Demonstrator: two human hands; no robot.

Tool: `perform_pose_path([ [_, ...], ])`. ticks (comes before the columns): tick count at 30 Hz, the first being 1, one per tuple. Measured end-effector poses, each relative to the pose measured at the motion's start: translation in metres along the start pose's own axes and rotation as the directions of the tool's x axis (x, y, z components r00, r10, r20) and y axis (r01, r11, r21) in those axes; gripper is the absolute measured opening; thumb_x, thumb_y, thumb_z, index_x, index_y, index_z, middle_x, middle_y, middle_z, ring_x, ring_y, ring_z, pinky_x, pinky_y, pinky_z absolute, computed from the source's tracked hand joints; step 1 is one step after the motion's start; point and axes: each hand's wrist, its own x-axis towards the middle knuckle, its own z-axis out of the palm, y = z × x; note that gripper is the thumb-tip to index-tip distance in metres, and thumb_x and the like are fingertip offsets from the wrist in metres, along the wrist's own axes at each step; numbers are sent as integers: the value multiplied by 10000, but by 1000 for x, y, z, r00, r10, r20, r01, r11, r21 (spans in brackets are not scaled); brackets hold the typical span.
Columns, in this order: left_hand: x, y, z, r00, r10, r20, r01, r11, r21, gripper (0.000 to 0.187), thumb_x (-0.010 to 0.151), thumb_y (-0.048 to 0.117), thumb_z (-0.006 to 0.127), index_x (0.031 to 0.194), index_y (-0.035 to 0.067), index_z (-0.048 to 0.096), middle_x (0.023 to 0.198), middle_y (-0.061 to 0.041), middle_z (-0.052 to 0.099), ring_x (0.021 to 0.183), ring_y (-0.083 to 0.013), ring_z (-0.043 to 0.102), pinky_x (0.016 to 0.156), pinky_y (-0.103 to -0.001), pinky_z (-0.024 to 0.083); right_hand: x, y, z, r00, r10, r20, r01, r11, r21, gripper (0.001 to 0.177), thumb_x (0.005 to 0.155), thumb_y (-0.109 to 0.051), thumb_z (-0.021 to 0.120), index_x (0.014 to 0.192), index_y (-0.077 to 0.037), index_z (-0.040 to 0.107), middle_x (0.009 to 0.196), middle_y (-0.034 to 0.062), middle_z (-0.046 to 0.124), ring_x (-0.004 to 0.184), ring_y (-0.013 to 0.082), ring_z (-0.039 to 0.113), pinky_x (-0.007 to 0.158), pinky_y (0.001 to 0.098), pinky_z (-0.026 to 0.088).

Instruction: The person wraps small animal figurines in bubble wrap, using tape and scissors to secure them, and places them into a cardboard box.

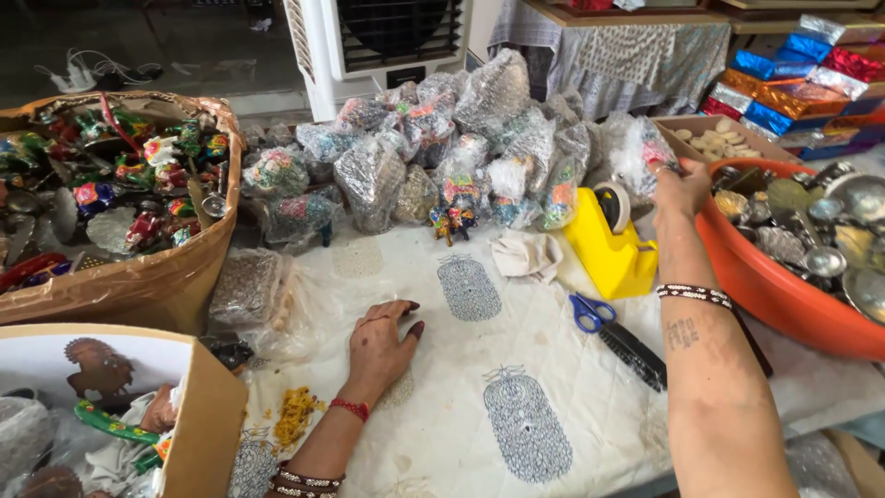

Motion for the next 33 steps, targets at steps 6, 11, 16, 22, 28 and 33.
perform_pose_path([
  [6,1,1,5,997,16,-82,-16,1000,0,252,828,252,737,1060,156,723,1081,-12,726,1103,-215,628,935,-388,460,-9,-8,26,995,31,-99,-65,929,-363,473,735,-87,918,1115,-45,640,1051,90,708,912,186,678,811,324,564],
  [11,2,4,3,998,-8,-63,8,1000,-2,244,830,243,734,1054,148,723,1081,3,722,1102,-201,620,922,-379,455,9,20,38,997,-69,-40,19,698,-716,504,723,-233,960,1097,-61,671,1113,157,713,1022,305,684,920,397,522],
  [16,3,6,3,999,-26,-30,26,1000,11,248,833,251,734,1058,148,725,1085,16,717,1104,-185,609,925,-369,445,34,52,35,992,-69,105,126,530,-838,512,729,-214,913,1154,-81,661,1127,209,713,1065,400,661,926,456,505],
  [22,4,7,3,999,-23,-24,23,1000,16,246,828,255,738,1053,157,730,1084,24,711,1103,-184,603,920,-371,439,6,-1,38,996,55,66,31,494,-869,494,701,-218,933,1144,-156,721,1168,140,723,1069,338,682,918,442,518],
  [28,4,8,3,999,-33,-10,33,999,13,234,826,254,738,1042,166,733,1079,34,707,1108,-180,597,926,-371,434,3,-2,34,999,3,43,37,470,-882,448,685,-221,949,1085,-159,757,1126,112,739,1051,325,688,867,449,536],
  [33,4,8,3,1000,-17,-26,18,1000,16,232,825,255,740,1038,163,731,1075,27,700,1097,-192,594,919,-376,433,-1,-19,36,989,124,81,22,419,-908,377,733,-255,928,1068,-190,767,1140,131,741,1078,345,675,920,484,511],
])
